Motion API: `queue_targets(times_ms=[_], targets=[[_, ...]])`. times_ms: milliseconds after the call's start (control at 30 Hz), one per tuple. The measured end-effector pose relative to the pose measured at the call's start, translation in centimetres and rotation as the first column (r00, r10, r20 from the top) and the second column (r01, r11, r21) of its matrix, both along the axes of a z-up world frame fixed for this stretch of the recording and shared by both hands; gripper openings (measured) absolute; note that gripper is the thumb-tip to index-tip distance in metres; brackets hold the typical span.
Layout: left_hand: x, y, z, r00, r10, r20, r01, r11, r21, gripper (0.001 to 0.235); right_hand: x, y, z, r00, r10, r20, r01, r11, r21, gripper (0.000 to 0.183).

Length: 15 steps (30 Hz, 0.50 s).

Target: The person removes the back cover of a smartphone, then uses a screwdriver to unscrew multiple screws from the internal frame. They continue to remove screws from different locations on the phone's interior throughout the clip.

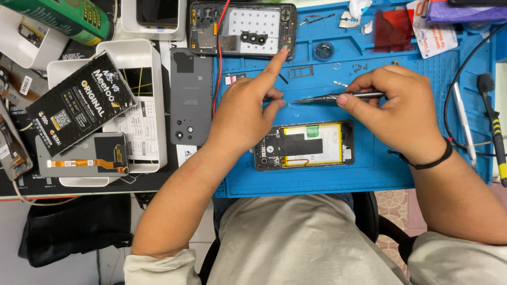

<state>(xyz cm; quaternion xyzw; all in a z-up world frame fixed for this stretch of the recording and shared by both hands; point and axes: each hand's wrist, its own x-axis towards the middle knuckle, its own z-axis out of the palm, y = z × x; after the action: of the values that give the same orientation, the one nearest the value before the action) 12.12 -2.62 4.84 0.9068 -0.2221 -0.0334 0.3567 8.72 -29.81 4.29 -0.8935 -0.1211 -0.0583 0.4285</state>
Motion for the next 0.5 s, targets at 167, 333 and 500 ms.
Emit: queue_targets(times_ms=[167, 333, 500], targets=[[-0.23, -0.11, 0.27, 0.995, -0.087, 0.039, 0.09, 0.994, -0.067, 0.092, 0.09, -0.09, -0.06, 1.0, -0.005, -0.011, 0.005, 1.0, 0.015, 0.022], [0.0, -0.42, 0.4, 0.99, -0.142, -0.027, 0.14, 0.988, -0.062, 0.087, 0.06, -0.18, -0.16, 0.998, 0.0, -0.055, 0.004, 0.998, 0.063, 0.022], [0.26, 0.19, 0.87, 0.986, -0.151, 0.066, 0.159, 0.977, -0.14, 0.087, 0.06, -0.47, -0.12, 0.998, -0.011, -0.067, 0.017, 0.996, 0.09, 0.022]])
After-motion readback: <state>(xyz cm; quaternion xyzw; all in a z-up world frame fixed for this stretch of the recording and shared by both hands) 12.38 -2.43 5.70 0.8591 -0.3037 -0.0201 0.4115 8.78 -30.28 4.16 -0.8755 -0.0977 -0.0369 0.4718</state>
